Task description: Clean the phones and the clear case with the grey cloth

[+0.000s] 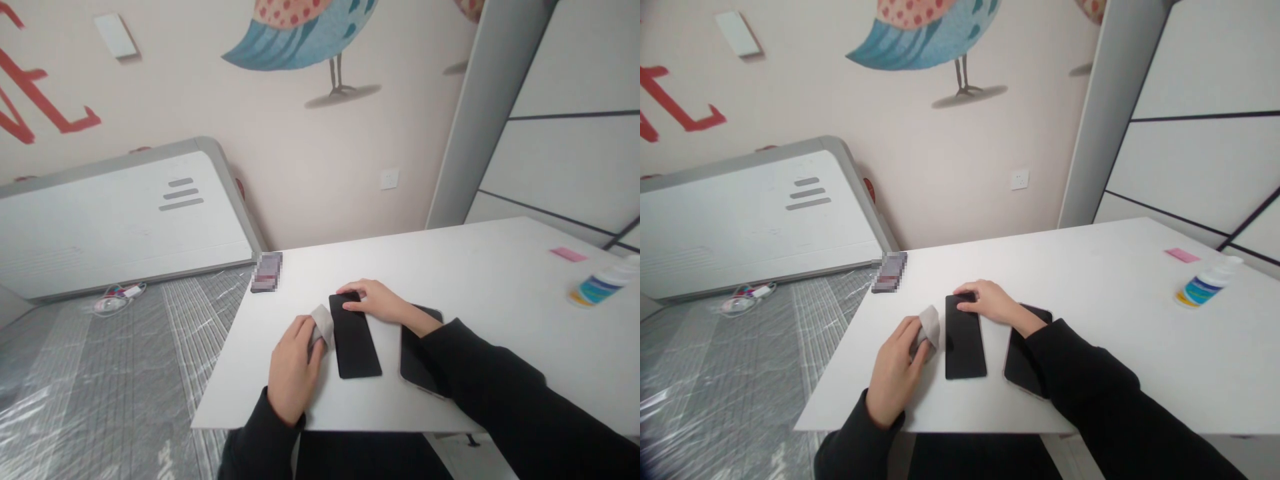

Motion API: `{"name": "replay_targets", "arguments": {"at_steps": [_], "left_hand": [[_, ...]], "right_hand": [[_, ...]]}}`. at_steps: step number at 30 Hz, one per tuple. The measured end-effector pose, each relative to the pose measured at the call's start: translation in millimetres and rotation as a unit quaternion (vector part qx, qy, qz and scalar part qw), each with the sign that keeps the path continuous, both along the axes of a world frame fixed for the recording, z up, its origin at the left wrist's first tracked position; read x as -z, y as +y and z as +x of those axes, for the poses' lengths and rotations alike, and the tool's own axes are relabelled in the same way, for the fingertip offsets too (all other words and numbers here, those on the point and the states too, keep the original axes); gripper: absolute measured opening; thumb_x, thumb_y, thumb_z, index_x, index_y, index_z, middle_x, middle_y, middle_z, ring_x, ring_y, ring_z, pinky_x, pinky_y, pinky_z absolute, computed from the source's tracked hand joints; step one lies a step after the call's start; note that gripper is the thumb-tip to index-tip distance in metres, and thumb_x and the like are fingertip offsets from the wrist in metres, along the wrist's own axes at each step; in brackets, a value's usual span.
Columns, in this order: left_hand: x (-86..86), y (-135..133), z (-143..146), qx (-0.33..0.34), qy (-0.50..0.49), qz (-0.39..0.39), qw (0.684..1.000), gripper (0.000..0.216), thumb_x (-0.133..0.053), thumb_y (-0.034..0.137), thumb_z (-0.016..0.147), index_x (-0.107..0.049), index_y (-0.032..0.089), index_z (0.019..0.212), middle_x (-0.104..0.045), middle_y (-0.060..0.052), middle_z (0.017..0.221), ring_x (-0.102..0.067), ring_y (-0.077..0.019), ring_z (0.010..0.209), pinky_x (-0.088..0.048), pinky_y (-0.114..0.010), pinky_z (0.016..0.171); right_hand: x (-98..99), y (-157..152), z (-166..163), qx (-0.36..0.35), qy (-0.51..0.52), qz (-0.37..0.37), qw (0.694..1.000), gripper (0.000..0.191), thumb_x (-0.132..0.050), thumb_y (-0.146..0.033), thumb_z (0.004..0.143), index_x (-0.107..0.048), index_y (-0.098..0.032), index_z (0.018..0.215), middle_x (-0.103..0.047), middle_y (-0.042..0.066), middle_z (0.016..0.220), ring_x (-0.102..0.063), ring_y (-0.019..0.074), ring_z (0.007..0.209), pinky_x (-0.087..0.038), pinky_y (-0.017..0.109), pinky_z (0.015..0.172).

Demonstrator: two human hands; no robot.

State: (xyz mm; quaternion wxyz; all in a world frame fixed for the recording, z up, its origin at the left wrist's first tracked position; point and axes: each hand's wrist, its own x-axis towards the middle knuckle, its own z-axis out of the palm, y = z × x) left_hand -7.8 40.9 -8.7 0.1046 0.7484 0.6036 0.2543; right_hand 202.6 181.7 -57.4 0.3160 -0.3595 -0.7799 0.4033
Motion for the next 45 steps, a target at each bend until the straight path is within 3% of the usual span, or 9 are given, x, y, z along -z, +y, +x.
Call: {"name": "replay_targets", "arguments": {"at_steps": [6, 9, 12, 16, 21, 28, 33, 39, 45], "left_hand": [[4.8, 9, 8, 0.186, 0.152, -0.023, 0.970, 0.074, -0.070, 0.042, 0.091, -0.039, 0.021, 0.154, -0.030, -0.021, 0.168, -0.025, -0.0415, 0.156, -0.030, -0.073, 0.118], [7.6, -1, 5, 0.179, 0.188, 0.017, 0.966, 0.070, -0.059, 0.034, 0.099, -0.028, 0.021, 0.160, -0.021, -0.019, 0.171, -0.015, -0.0393, 0.159, -0.031, -0.074, 0.117], [4.7, -20, 14, 0.150, 0.145, 0.081, 0.975, 0.055, -0.043, 0.025, 0.105, -0.031, 0.023, 0.159, -0.035, -0.015, 0.167, -0.036, -0.0296, 0.154, -0.039, -0.062, 0.119], [6.7, -38, 65, 0.201, 0.138, 0.053, 0.968, 0.051, -0.055, 0.039, 0.101, -0.050, 0.021, 0.149, -0.056, -0.012, 0.153, -0.057, -0.0321, 0.136, -0.052, -0.054, 0.111], [24.1, -32, 130, 0.109, 0.159, 0.022, 0.981, 0.112, -0.077, 0.078, 0.066, -0.052, 0.004, 0.147, -0.062, -0.024, 0.141, -0.057, -0.0465, 0.129, -0.047, -0.068, 0.109], [16.5, -23, 136, 0.192, 0.166, -0.020, 0.967, 0.097, -0.082, 0.046, 0.076, -0.040, 0.008, 0.156, -0.058, -0.019, 0.147, -0.050, -0.0425, 0.139, -0.040, -0.065, 0.118], [9.9, -25, 128, 0.270, 0.177, -0.032, 0.946, 0.100, -0.066, 0.013, 0.074, -0.022, 0.016, 0.163, -0.050, -0.017, 0.155, -0.055, -0.0348, 0.136, -0.053, -0.049, 0.110], [0.6, -21, 114, 0.280, 0.168, 0.024, 0.945, 0.115, -0.063, 0.012, 0.070, 0.005, 0.018, 0.163, -0.059, -0.018, 0.141, -0.061, -0.0366, 0.121, -0.054, -0.052, 0.102], [-23.4, -4, 84, 0.304, 0.214, 0.080, 0.925, 0.097, -0.054, 0.005, 0.067, -0.023, 0.020, 0.158, -0.064, -0.013, 0.123, -0.058, -0.0341, 0.106, -0.050, -0.052, 0.093]], "right_hand": [[-19.9, 1, 17, 0.045, 0.004, 0.060, 0.997, 0.029, -0.069, -0.039, 0.088, -0.079, -0.023, 0.110, -0.074, 0.010, 0.129, -0.065, 0.0287, 0.125, -0.046, 0.043, 0.110], [-31.8, -2, 58, 0.115, -0.001, 0.077, 0.990, 0.035, -0.053, -0.042, 0.097, -0.077, -0.022, 0.112, -0.074, 0.010, 0.126, -0.066, 0.0263, 0.121, -0.049, 0.042, 0.105], [-30.0, -15, 100, 0.168, -0.041, 0.076, 0.982, 0.033, -0.054, -0.043, 0.095, -0.079, -0.021, 0.098, -0.078, 0.011, 0.108, -0.070, 0.0272, 0.100, -0.052, 0.042, 0.092], [-17.3, -37, 127, 0.167, -0.091, 0.061, 0.980, 0.030, -0.058, -0.044, 0.092, -0.079, -0.022, 0.089, -0.078, 0.009, 0.098, -0.068, 0.0263, 0.087, -0.051, 0.039, 0.080], [-13.7, -53, 135, 0.116, -0.100, 0.032, 0.988, 0.029, -0.057, -0.043, 0.092, -0.077, -0.023, 0.093, -0.076, 0.009, 0.109, -0.069, 0.0257, 0.095, -0.052, 0.040, 0.088], [-12.7, -94, 165, 0.147, 0.021, -0.142, 0.979, 0.041, -0.066, -0.060, 0.085, -0.069, -0.022, 0.100, -0.074, 0.010, 0.118, -0.069, 0.0259, 0.099, -0.052, 0.041, 0.091], [-17.8, -126, 176, 0.147, 0.135, -0.271, 0.942, 0.048, -0.074, -0.066, 0.082, -0.059, -0.023, 0.100, -0.066, -0.003, 0.071, -0.059, 0.0155, 0.064, -0.044, 0.028, 0.060], [-28.7, -165, 154, 0.198, 0.242, -0.344, 0.885, 0.051, -0.081, -0.064, 0.076, -0.076, -0.021, 0.102, -0.074, 0.006, 0.091, -0.063, 0.0149, 0.072, -0.048, 0.025, 0.061], [-37.0, -168, 131, 0.113, 0.277, -0.365, 0.882, 0.042, -0.083, -0.059, 0.077, -0.082, -0.024, 0.100, -0.076, 0.006, 0.095, -0.069, 0.0177, 0.082, -0.058, 0.025, 0.066]]}}
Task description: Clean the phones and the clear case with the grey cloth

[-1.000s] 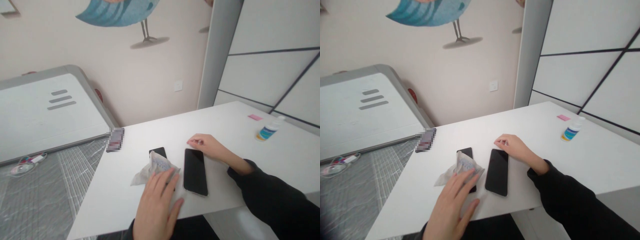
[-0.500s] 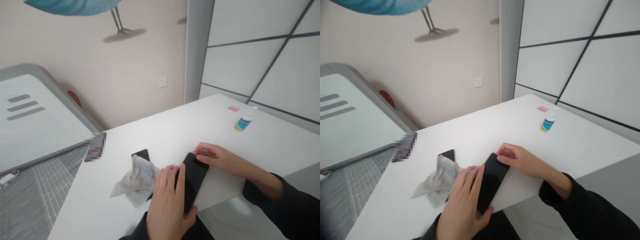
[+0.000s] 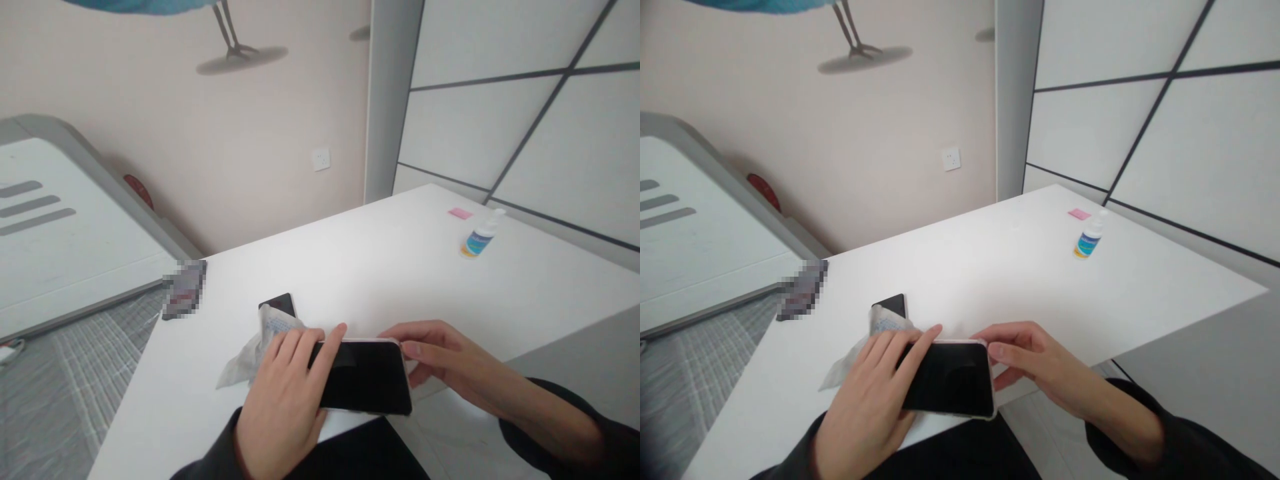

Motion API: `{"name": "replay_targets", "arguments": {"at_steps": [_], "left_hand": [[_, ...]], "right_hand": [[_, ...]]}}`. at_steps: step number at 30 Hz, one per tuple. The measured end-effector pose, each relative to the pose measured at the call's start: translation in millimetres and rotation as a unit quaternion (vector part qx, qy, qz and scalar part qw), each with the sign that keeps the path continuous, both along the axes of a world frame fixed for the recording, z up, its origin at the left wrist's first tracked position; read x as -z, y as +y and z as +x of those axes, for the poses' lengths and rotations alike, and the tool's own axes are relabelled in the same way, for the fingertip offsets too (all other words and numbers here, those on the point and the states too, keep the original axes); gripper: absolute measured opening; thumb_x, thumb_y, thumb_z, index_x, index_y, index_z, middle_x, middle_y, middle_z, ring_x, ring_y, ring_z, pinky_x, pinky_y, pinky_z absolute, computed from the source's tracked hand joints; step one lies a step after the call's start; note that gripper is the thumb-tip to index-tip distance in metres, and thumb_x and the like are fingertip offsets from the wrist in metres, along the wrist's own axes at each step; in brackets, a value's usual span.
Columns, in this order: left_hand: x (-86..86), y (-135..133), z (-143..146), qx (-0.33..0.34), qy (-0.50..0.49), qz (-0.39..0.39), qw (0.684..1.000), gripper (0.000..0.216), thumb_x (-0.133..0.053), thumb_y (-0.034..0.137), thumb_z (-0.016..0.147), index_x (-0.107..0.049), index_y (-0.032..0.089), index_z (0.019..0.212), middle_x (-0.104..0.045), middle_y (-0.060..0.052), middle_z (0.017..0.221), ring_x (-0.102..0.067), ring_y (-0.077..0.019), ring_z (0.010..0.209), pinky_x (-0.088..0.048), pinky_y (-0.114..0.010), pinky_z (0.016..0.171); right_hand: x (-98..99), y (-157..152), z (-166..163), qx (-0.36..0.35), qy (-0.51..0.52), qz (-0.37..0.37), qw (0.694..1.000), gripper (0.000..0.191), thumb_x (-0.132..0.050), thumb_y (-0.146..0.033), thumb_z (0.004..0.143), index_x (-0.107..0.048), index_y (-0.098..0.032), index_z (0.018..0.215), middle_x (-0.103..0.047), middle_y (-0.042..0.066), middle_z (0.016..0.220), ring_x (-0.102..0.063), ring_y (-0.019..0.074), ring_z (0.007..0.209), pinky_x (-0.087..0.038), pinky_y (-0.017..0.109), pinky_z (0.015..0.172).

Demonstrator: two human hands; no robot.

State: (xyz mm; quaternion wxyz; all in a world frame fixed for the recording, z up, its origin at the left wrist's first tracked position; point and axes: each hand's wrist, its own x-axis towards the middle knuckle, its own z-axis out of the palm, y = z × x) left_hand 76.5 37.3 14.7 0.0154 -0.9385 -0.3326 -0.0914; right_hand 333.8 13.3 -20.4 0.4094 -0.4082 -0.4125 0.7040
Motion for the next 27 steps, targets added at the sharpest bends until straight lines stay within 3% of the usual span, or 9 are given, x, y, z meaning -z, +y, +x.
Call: {"name": "replay_targets", "arguments": {"at_steps": [5, 11, 15, 20, 27], "left_hand": [[-12.8, 23, -23, 0.039, 0.024, 0.054, 0.997, 0.093, -0.054, 0.007, 0.061, -0.038, 0.014, 0.152, -0.063, -0.015, 0.120, -0.055, -0.0334, 0.105, -0.044, -0.050, 0.092], [-22.4, 88, -47, 0.131, 0.035, 0.129, 0.982, 0.069, -0.052, 0.017, 0.082, -0.044, 0.012, 0.150, -0.066, -0.013, 0.111, -0.056, -0.0294, 0.098, -0.043, -0.044, 0.085], [-19.2, 121, -64, 0.118, 0.028, 0.165, 0.979, 0.069, -0.054, 0.022, 0.084, -0.044, 0.012, 0.152, -0.065, -0.013, 0.110, -0.057, -0.0285, 0.097, -0.043, -0.042, 0.084], [-4.3, 130, -81, 0.061, 0.035, 0.171, 0.983, 0.072, -0.055, 0.024, 0.084, -0.042, 0.014, 0.155, -0.065, -0.012, 0.109, -0.056, -0.0289, 0.096, -0.042, -0.043, 0.083], [2.9, 126, -84, 0.031, 0.067, 0.139, 0.988, 0.080, -0.060, 0.028, 0.083, -0.036, 0.017, 0.158, -0.064, -0.012, 0.111, -0.055, -0.0290, 0.096, -0.038, -0.043, 0.083]], "right_hand": [[2.3, 19, -18, -0.064, 0.026, 0.013, 0.998, 0.035, -0.085, -0.050, 0.078, -0.080, -0.024, 0.100, -0.075, 0.003, 0.092, -0.070, 0.0144, 0.081, -0.061, 0.025, 0.072], [-9.0, 59, -38, -0.095, 0.014, 0.037, 0.995, 0.026, -0.084, -0.037, 0.077, -0.074, -0.021, 0.095, -0.074, 0.001, 0.088, -0.070, 0.0144, 0.081, -0.062, 0.029, 0.077], [-16.2, 102, -49, -0.122, -0.012, 0.066, 0.990, 0.029, -0.084, -0.035, 0.076, -0.074, -0.018, 0.097, -0.077, 0.003, 0.091, -0.073, 0.0160, 0.085, -0.059, 0.034, 0.088], [-7.6, 138, -60, -0.173, 0.007, 0.064, 0.983, 0.036, -0.085, -0.044, 0.075, -0.075, -0.017, 0.097, -0.077, 0.004, 0.092, -0.073, 0.0164, 0.086, -0.057, 0.034, 0.090], [12.4, 141, -62, -0.171, -0.022, 0.081, 0.982, 0.039, -0.085, -0.047, 0.078, -0.075, -0.018, 0.103, -0.078, 0.006, 0.098, -0.073, 0.0185, 0.091, -0.056, 0.038, 0.094]]}}
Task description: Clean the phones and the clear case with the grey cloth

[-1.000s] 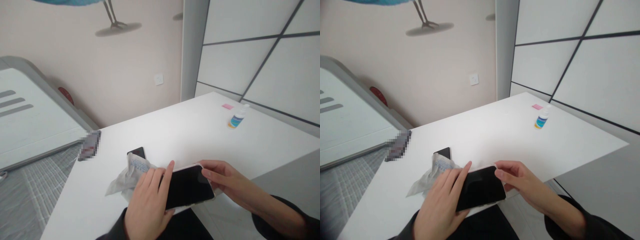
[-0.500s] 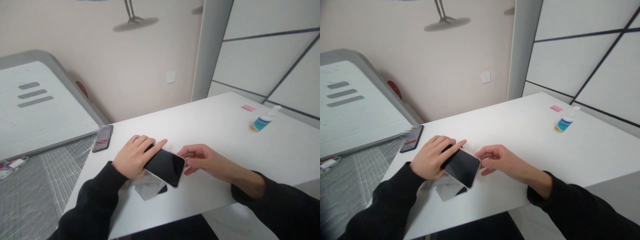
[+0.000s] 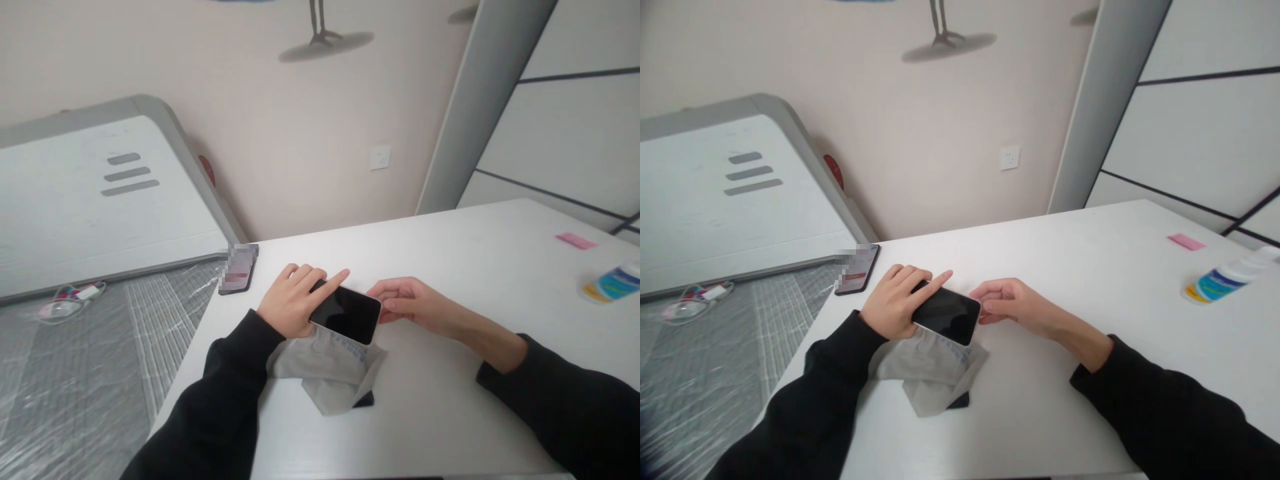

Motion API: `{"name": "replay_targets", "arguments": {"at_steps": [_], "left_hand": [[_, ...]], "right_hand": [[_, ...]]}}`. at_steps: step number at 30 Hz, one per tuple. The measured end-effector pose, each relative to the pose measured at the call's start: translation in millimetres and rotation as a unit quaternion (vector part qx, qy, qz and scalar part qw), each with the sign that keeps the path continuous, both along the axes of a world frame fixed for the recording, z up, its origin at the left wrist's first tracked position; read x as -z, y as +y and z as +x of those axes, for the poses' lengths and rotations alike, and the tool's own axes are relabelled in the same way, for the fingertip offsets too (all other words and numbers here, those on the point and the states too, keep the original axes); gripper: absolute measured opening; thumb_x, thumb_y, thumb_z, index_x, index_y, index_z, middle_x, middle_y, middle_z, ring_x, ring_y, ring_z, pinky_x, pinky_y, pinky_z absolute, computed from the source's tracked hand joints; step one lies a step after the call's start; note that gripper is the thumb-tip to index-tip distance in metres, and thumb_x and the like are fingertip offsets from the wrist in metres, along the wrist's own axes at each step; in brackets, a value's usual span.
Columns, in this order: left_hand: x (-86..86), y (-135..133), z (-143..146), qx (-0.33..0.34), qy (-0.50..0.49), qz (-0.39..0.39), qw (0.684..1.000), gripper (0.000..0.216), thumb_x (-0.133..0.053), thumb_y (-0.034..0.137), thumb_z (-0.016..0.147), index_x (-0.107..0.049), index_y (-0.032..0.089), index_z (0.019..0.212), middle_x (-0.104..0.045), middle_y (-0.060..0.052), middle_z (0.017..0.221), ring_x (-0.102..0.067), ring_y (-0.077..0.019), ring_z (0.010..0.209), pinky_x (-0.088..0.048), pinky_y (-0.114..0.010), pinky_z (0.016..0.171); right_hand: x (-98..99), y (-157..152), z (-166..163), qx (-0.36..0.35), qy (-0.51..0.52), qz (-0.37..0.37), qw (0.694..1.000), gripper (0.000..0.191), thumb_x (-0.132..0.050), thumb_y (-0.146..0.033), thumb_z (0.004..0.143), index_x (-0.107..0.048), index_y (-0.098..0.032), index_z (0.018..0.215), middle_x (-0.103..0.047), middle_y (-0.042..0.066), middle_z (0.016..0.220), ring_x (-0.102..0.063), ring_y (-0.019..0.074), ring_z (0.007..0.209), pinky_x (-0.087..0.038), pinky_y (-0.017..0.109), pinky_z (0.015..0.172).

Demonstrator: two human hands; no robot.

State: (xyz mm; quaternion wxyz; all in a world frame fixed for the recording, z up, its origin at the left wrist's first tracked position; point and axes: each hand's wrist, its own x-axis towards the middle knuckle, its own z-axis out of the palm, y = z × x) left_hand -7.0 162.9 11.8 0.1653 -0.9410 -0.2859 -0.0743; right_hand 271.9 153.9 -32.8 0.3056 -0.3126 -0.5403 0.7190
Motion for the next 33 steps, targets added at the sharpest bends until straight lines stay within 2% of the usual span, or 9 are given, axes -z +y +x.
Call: {"name": "replay_targets", "arguments": {"at_steps": [4, 10, 16, 24, 28, 33], "left_hand": [[-2.8, -2, 3, -0.017, -0.006, 0.006, 1.000, 0.079, -0.059, 0.027, 0.082, -0.037, 0.016, 0.157, -0.064, -0.012, 0.111, -0.054, -0.0287, 0.094, -0.037, -0.042, 0.081], [-3.5, -3, 2, 0.006, 0.005, -0.010, 1.000, 0.085, -0.062, 0.025, 0.077, -0.036, 0.015, 0.157, -0.064, -0.012, 0.111, -0.054, -0.0284, 0.094, -0.037, -0.042, 0.082], [-2.3, -1, 0, 0.016, 0.013, -0.013, 1.000, 0.088, -0.061, 0.021, 0.073, -0.034, 0.015, 0.157, -0.064, -0.012, 0.111, -0.055, -0.0289, 0.094, -0.039, -0.044, 0.082], [2.4, 2, -2, 0.043, -0.036, -0.028, 0.998, 0.084, -0.063, 0.023, 0.074, -0.039, 0.012, 0.154, -0.064, -0.014, 0.112, -0.056, -0.0302, 0.096, -0.041, -0.045, 0.083], [2.7, 2, -1, 0.068, -0.076, -0.014, 0.995, 0.077, -0.057, 0.023, 0.079, -0.039, 0.012, 0.154, -0.065, -0.013, 0.107, -0.055, -0.0289, 0.093, -0.040, -0.044, 0.081], [5.2, 4, -5, 0.044, -0.137, -0.038, 0.989, 0.084, -0.056, 0.024, 0.075, -0.037, 0.014, 0.156, -0.062, -0.012, 0.106, -0.055, -0.0284, 0.094, -0.042, -0.043, 0.081]], "right_hand": [[0.1, 1, 0, 0.022, -0.012, 0.030, 0.999, 0.041, -0.084, -0.049, 0.078, -0.074, -0.018, 0.103, -0.078, 0.007, 0.098, -0.074, 0.0191, 0.091, -0.057, 0.037, 0.093], [-2.2, -3, -3, 0.029, -0.067, 0.083, 0.994, 0.039, -0.081, -0.045, 0.077, -0.070, -0.018, 0.103, -0.078, 0.006, 0.092, -0.074, 0.0211, 0.085, -0.057, 0.036, 0.084], [-4.9, -11, -9, 0.044, -0.094, 0.133, 0.986, 0.028, -0.074, -0.040, 0.079, -0.070, -0.021, 0.099, -0.076, 0.003, 0.088, -0.071, 0.0207, 0.081, -0.055, 0.034, 0.077], [4.0, -15, -15, 0.094, -0.066, 0.108, 0.988, 0.030, -0.075, -0.043, 0.079, -0.074, -0.020, 0.099, -0.078, 0.007, 0.095, -0.072, 0.0233, 0.087, -0.056, 0.037, 0.082], [4.6, -19, -21, 0.117, -0.009, 0.074, 0.990, 0.018, -0.076, -0.033, 0.077, -0.075, -0.021, 0.090, -0.077, 0.003, 0.091, -0.070, 0.0198, 0.084, -0.055, 0.033, 0.080], [3.9, -21, -25, 0.091, 0.086, 0.023, 0.992, 0.033, -0.080, -0.042, 0.079, -0.077, -0.021, 0.103, -0.077, 0.005, 0.097, -0.070, 0.0182, 0.086, -0.055, 0.033, 0.085]]}}
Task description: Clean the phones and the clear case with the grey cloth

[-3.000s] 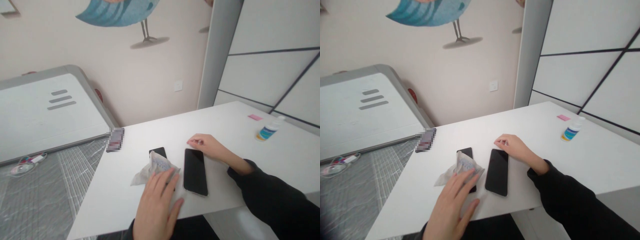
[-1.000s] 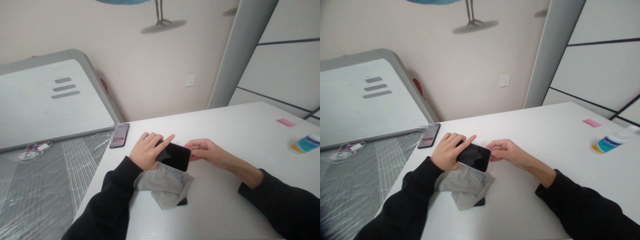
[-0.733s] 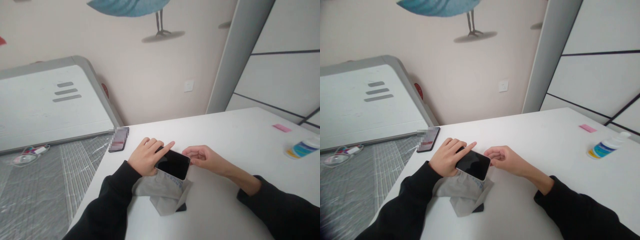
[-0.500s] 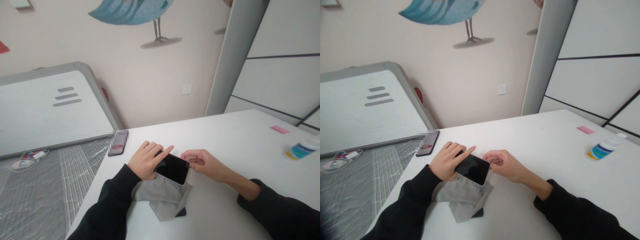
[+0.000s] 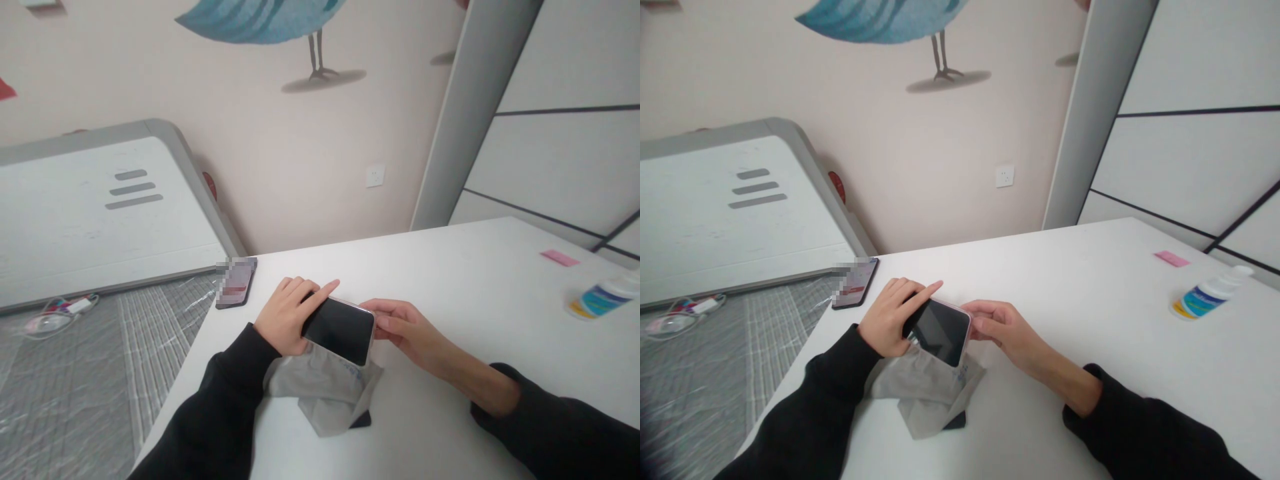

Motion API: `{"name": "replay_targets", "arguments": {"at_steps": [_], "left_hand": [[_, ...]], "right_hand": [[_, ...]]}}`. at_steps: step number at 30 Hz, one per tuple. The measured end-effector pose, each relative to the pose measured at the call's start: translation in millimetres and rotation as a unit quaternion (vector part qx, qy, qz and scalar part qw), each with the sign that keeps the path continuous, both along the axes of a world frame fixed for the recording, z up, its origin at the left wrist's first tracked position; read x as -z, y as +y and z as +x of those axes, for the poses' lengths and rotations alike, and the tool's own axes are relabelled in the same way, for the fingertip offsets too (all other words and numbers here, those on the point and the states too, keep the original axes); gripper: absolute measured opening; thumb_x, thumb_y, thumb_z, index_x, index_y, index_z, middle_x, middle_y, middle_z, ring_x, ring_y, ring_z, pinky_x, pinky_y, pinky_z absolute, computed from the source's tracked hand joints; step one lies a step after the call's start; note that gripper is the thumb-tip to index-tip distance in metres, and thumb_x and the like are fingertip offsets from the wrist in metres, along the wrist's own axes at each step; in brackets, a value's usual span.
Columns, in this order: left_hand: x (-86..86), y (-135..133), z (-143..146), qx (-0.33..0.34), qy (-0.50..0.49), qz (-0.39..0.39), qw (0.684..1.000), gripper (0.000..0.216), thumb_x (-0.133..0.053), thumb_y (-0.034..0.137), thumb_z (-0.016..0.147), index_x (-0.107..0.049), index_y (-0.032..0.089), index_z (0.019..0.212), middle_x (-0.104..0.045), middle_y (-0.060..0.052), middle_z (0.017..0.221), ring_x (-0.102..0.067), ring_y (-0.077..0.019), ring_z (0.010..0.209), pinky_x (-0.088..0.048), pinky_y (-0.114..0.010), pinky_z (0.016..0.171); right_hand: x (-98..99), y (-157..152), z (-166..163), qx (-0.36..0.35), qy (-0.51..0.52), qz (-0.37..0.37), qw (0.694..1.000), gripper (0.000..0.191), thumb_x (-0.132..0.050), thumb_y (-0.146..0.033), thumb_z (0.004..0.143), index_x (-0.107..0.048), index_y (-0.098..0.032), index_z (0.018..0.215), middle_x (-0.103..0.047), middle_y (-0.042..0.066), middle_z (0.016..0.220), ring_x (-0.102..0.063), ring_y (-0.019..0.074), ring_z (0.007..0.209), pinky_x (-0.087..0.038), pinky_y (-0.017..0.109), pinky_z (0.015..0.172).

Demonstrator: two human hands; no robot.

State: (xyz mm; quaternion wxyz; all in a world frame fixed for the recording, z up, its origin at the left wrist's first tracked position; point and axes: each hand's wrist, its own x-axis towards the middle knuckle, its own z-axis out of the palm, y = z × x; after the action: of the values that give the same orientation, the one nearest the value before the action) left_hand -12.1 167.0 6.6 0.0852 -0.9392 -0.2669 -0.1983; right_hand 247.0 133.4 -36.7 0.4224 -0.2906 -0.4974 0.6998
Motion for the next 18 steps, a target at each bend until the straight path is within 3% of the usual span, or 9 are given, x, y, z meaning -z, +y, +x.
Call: {"name": "replay_targets", "arguments": {"at_steps": [4, 7, 11, 18], "left_hand": [[3.7, 3, -1, -0.082, -0.021, 0.014, 0.996, 0.086, -0.057, 0.020, 0.072, -0.039, 0.012, 0.155, -0.061, -0.013, 0.105, -0.054, -0.0294, 0.093, -0.041, -0.042, 0.078], [5.6, 3, 1, -0.113, -0.010, 0.037, 0.993, 0.086, -0.057, 0.017, 0.069, -0.042, 0.009, 0.154, -0.062, -0.015, 0.106, -0.053, -0.0302, 0.092, -0.040, -0.042, 0.077], [6.6, 1, 4, -0.117, -0.003, 0.063, 0.991, 0.082, -0.056, 0.018, 0.072, -0.044, 0.007, 0.152, -0.063, -0.015, 0.105, -0.053, -0.0304, 0.091, -0.039, -0.042, 0.077], [2.4, -3, 7, -0.118, -0.001, 0.119, 0.986, 0.075, -0.054, 0.021, 0.077, -0.047, 0.005, 0.150, -0.064, -0.015, 0.101, -0.052, -0.0303, 0.087, -0.037, -0.042, 0.074]], "right_hand": [[5.1, 3, -4, -0.032, 0.038, -0.010, 0.999, 0.050, -0.084, -0.042, 0.080, -0.068, -0.024, 0.124, -0.072, 0.009, 0.126, -0.070, 0.0208, 0.108, -0.055, 0.036, 0.093], [10.8, 4, -5, -0.046, 0.040, -0.006, 0.998, 0.071, -0.087, -0.042, 0.078, -0.055, -0.027, 0.139, -0.071, 0.010, 0.130, -0.070, 0.0231, 0.113, -0.055, 0.040, 0.098], [13.9, 5, -5, -0.042, 0.025, 0.026, 0.998, 0.071, -0.085, -0.043, 0.082, -0.050, -0.024, 0.140, -0.072, 0.013, 0.129, -0.070, 0.0255, 0.118, -0.053, 0.045, 0.104], [14.5, 4, -7, -0.020, 0.004, 0.063, 0.998, 0.066, -0.082, -0.049, 0.083, -0.052, -0.022, 0.135, -0.077, 0.013, 0.118, -0.074, 0.0249, 0.111, -0.055, 0.042, 0.101]]}}
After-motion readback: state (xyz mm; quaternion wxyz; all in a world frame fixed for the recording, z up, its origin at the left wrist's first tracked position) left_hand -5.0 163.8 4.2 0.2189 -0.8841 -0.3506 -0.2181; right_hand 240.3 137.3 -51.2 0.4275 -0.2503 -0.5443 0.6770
